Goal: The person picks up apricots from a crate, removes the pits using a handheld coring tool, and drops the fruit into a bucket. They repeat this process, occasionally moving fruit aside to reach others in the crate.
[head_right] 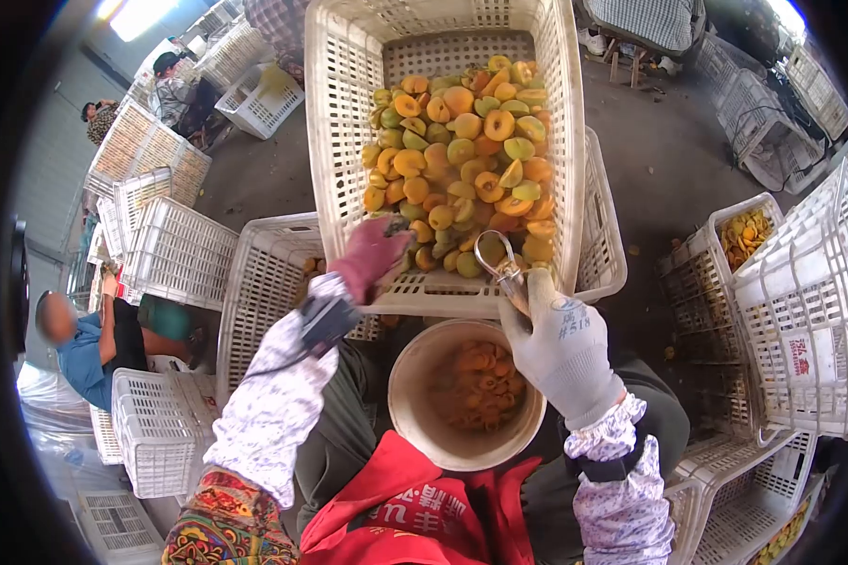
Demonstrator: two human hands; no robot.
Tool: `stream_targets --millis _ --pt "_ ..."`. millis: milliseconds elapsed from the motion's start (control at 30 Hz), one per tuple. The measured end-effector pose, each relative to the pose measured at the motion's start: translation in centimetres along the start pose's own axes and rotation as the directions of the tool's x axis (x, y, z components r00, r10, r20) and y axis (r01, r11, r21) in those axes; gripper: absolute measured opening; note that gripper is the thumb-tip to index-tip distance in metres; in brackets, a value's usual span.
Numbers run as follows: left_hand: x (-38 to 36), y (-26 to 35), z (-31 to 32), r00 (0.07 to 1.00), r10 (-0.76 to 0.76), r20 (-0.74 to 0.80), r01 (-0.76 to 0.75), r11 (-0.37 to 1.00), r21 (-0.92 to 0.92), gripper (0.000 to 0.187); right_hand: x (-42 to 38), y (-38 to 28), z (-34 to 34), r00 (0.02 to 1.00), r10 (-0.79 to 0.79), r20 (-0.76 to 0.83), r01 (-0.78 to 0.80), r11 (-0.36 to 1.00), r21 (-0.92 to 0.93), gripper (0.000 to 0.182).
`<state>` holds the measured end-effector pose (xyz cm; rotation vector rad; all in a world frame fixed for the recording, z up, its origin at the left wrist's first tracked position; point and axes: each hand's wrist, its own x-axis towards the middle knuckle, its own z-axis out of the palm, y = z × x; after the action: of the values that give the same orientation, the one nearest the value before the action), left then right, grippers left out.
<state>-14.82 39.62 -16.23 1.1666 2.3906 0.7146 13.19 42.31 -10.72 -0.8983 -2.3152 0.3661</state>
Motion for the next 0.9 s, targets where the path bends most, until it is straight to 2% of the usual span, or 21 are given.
stream_targets --millis 67,100,167,200,233,267,300,333,400,433,500,600,633,667,733,800,867,900 --pt "2.9 -1.0 3.6 0.984 -0.171 0.049 0.178 0.956 -0.235 0.048 0.0 0.2 -0.2 0.999 0.044 0.024 -0.044 0.999 0.009 0.019" --pt "3.5 -1.0 5.2 0.984 -0.170 0.054 0.178 0.956 -0.232 0.048 -0.1 0.4 -0.2 0.999 0.048 0.018 -0.049 0.998 0.042 0.019" --pt "4.3 -1.2 7.7 0.930 -0.251 -0.269 0.227 0.967 -0.117 0.042 0.1 0.1 -0.9 0.992 0.106 0.067 -0.112 0.990 0.086 0.019" --pt "4.4 -1.7 8.4 0.932 -0.248 -0.266 0.225 0.968 -0.114 0.042 0.1 0.1 -1.1 0.981 0.155 0.118 -0.169 0.977 0.126 0.019" --pt "4.4 -2.3 8.9 0.930 -0.229 -0.288 0.165 0.959 -0.230 0.042 0.1 0.2 -1.0 0.980 0.158 0.118 -0.173 0.977 0.126 0.019" --pt "4.5 -3.1 9.3 0.925 -0.215 -0.313 0.101 0.934 -0.342 0.042 0.0 0.3 -0.9 0.995 0.094 0.038 -0.096 0.993 0.066 0.019" --pt "5.2 -4.1 9.3 0.929 -0.268 -0.254 0.139 0.892 -0.430 0.041 0.0 0.3 -0.9 0.999 0.023 -0.040 -0.023 1.000 0.000 0.019" --pt "5.5 -4.9 9.4 0.929 -0.266 -0.257 0.137 0.893 -0.429 0.041 0.0 0.2 -0.7 0.999 0.022 -0.043 -0.022 1.000 0.002 0.019" --pt "4.8 -4.4 7.9 0.978 -0.137 -0.155 0.097 0.966 -0.238 0.050 0.0 -0.1 -0.2 0.996 0.072 0.045 -0.070 0.997 -0.031 0.020" --pt "4.3 -4.0 7.6 0.978 -0.131 -0.161 0.090 0.966 -0.243 0.050 -0.1 -0.2 0.0 0.997 0.066 0.038 -0.065 0.997 -0.035 0.020" --pt "3.4 -3.2 7.4 0.993 -0.064 -0.094 0.068 0.997 0.039 0.061 0.0 -0.4 0.6 1.000 0.026 0.002 -0.026 0.999 -0.030 0.020" --pt "2.6 -1.4 6.5 0.991 -0.067 -0.116 0.069 0.998 0.013 0.071 -0.1 0.0 1.1 0.999 0.036 0.011 -0.036 0.999 -0.012 0.020" --pt "1.7 -0.9 5.7 0.993 -0.077 -0.094 0.065 0.990 -0.126 0.059 -0.2 0.4 1.1 0.999 0.049 0.025 -0.049 0.999 0.006 0.020" --pt "1.6 -1.2 5.8 0.993 -0.075 -0.096 0.062 0.990 -0.128 0.059 -0.2 0.7 1.0 0.999 0.047 0.022 -0.047 0.999 0.003 0.020" --pt "2.0 -2.6 6.3 0.998 0.054 -0.033 -0.062 0.919 -0.388 0.048 -0.2 0.9 1.0 0.996 0.080 0.032 -0.080 0.997 0.001 0.020" --pt "1.5 -3.4 5.6 0.983 0.183 -0.009 -0.149 0.772 -0.618 0.038 -0.3 0.8 1.0 0.996 0.073 0.055 -0.075 0.997 0.036 0.019" --pt "1.0 -3.6 5.0 0.946 0.322 -0.029 -0.212 0.548 -0.809 0.030 -0.1 0.5 0.9 0.996 0.056 0.069 -0.060 0.996 0.059 0.019" --pt "0.4 -3.6 5.0 0.944 0.329 -0.035 -0.221 0.547 -0.808 0.030 -0.2 0.3 1.2 0.998 0.029 0.064 -0.033 0.998 0.055 0.019"
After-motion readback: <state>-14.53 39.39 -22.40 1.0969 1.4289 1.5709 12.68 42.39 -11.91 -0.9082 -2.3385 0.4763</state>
